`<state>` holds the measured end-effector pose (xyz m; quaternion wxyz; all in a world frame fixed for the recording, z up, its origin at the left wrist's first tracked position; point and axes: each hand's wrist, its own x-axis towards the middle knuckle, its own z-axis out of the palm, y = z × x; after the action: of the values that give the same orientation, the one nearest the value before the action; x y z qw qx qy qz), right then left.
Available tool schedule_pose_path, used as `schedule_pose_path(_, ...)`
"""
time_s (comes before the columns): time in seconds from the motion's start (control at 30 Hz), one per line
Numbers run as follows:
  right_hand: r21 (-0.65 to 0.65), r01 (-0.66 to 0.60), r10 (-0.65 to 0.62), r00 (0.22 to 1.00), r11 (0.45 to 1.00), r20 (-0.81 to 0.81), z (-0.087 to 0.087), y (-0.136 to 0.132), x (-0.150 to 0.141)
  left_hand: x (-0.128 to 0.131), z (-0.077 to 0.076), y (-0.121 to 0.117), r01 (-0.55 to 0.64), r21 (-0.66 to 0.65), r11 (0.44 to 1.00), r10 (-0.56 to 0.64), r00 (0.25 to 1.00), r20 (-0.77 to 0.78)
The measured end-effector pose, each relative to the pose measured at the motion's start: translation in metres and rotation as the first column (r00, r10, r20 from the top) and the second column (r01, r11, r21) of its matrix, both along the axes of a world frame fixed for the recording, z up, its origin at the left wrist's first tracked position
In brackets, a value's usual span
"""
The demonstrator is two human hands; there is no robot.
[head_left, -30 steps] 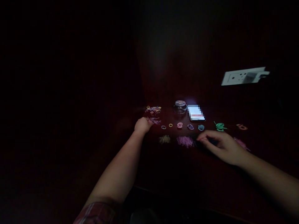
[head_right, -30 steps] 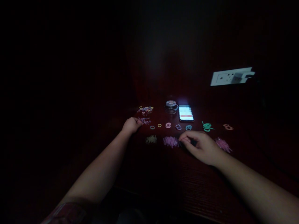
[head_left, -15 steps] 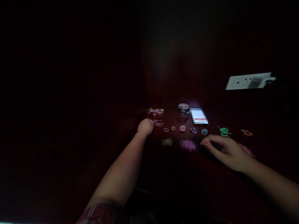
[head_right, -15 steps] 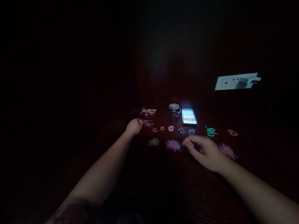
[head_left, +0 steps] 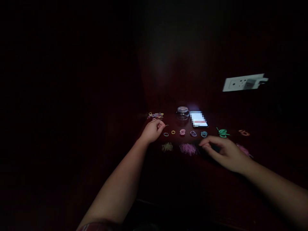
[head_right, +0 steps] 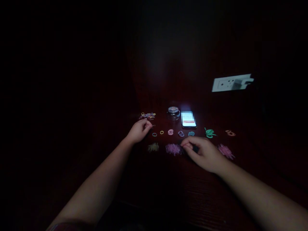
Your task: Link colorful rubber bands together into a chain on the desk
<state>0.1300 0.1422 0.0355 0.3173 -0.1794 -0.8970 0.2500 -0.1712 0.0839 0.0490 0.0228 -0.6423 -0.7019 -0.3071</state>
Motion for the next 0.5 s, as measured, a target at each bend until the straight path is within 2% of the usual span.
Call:
schedule_pose_path(0.1, -0.051, 0.032, -0.037, 0.994, 0.998, -0.101, -0.001, -0.003, -0.004, 0.040, 0.009, -0.007, 0.284, 0.174, 0.943, -0.273, 0.958, -0.083)
schedule_pose_path(0.2, -0.077, 0.041, -0.052, 0.987, 0.996, -0.149, -0.001, -0.004, -0.008, 0.070, 0.012, -0.014, 0.470, 0.198, 0.860, -0.448, 0.882, -0.148)
schedule_pose_path(0.3, -0.086, 0.025, -0.037, 0.989, 0.996, -0.141, 0.000, -0.006, -0.009, 0.083, 0.011, -0.017, 0.524, 0.196, 0.829, -0.498, 0.851, -0.168)
schedule_pose_path(0.5, -0.065, 0.025, -0.033, 0.992, 0.998, -0.126, 0.001, -0.007, -0.009, 0.084, 0.008, -0.014, 0.547, 0.190, 0.815, -0.528, 0.837, -0.146)
